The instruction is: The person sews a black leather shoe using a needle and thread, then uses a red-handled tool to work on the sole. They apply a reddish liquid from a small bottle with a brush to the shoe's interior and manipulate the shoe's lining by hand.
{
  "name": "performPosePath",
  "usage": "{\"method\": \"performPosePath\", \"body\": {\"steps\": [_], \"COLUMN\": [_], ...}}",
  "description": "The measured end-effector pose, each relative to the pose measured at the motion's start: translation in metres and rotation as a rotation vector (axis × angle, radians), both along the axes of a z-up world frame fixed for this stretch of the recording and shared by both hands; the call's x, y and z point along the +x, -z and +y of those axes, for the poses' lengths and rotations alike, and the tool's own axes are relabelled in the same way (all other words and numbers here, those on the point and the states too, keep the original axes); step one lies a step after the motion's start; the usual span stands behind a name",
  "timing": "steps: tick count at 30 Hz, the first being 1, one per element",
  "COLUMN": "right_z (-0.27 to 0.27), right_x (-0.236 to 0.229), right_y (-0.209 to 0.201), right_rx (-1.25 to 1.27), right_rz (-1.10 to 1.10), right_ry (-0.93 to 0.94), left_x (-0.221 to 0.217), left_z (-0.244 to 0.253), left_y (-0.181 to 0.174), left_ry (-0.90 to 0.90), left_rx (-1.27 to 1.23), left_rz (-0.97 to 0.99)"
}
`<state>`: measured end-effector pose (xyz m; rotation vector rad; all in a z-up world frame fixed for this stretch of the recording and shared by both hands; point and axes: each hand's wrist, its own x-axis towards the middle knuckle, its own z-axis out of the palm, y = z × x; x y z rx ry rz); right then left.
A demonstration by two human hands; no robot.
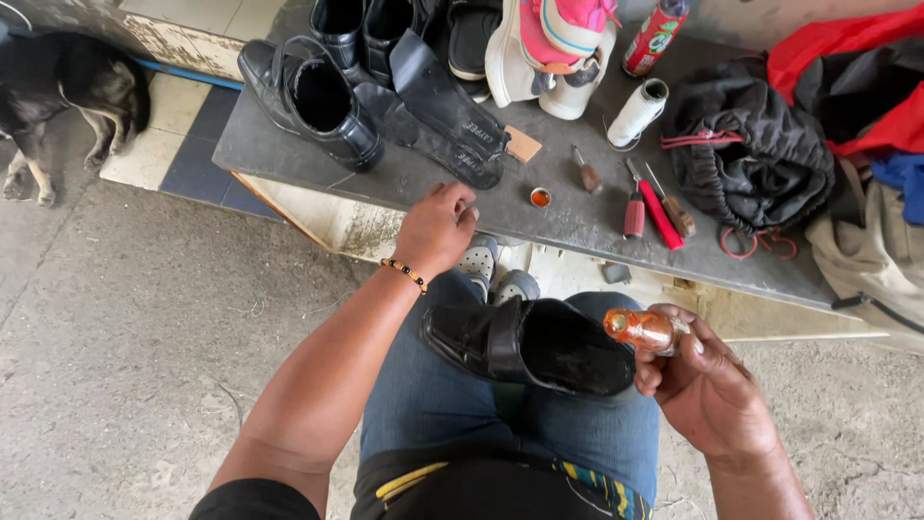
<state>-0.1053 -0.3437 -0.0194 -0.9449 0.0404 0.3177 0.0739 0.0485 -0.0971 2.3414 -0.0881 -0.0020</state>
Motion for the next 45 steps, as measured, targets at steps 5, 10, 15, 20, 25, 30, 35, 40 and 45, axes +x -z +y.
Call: {"method": "performPosePath", "body": {"steps": [5,10,15,20,25,30,35,40,45], "right_z": [-0.011,-0.017,-0.001,0.001,0.005,0.016,0.036,0.030,0.017], "right_x": [0.012,0.018,0.024,0.033,0.052,0.081,0.099,0.097,0.092], "right_y": [0.011,0.022,0.021,0.020,0.010,0.011,0.012,0.017,0.028], "right_rx": [0.018,0.017,0.060,0.037,0.080,0.028,0.001,-0.035,-0.165], "right_rz": [0.005,0.020,0.073,0.125,0.079,0.062,-0.093,-0.091,-0.008], "right_ry": [0.055,0.104,0.054,0.081,0.025,0.044,0.070,0.070,0.147], "left_x": [0.000,-0.010,-0.008,-0.022,-0.027,-0.029,-0.024,-0.013,-0.010], "left_z": [-0.010,-0.009,-0.001,-0.012,-0.030,-0.054,-0.065,-0.027,0.017], "left_y": [0.005,0.018,0.004,-0.026,0.001,-0.016,-0.016,0.006,-0.001], "left_ry": [0.035,0.020,-0.053,0.029,0.090,0.179,0.174,-0.117,-0.251], "left_rx": [-0.066,-0.099,-0.121,-0.204,-0.221,-0.342,-0.514,-0.250,-0.118], "left_rz": [0.024,0.045,0.172,0.241,0.242,0.228,0.220,0.073,-0.235]}}
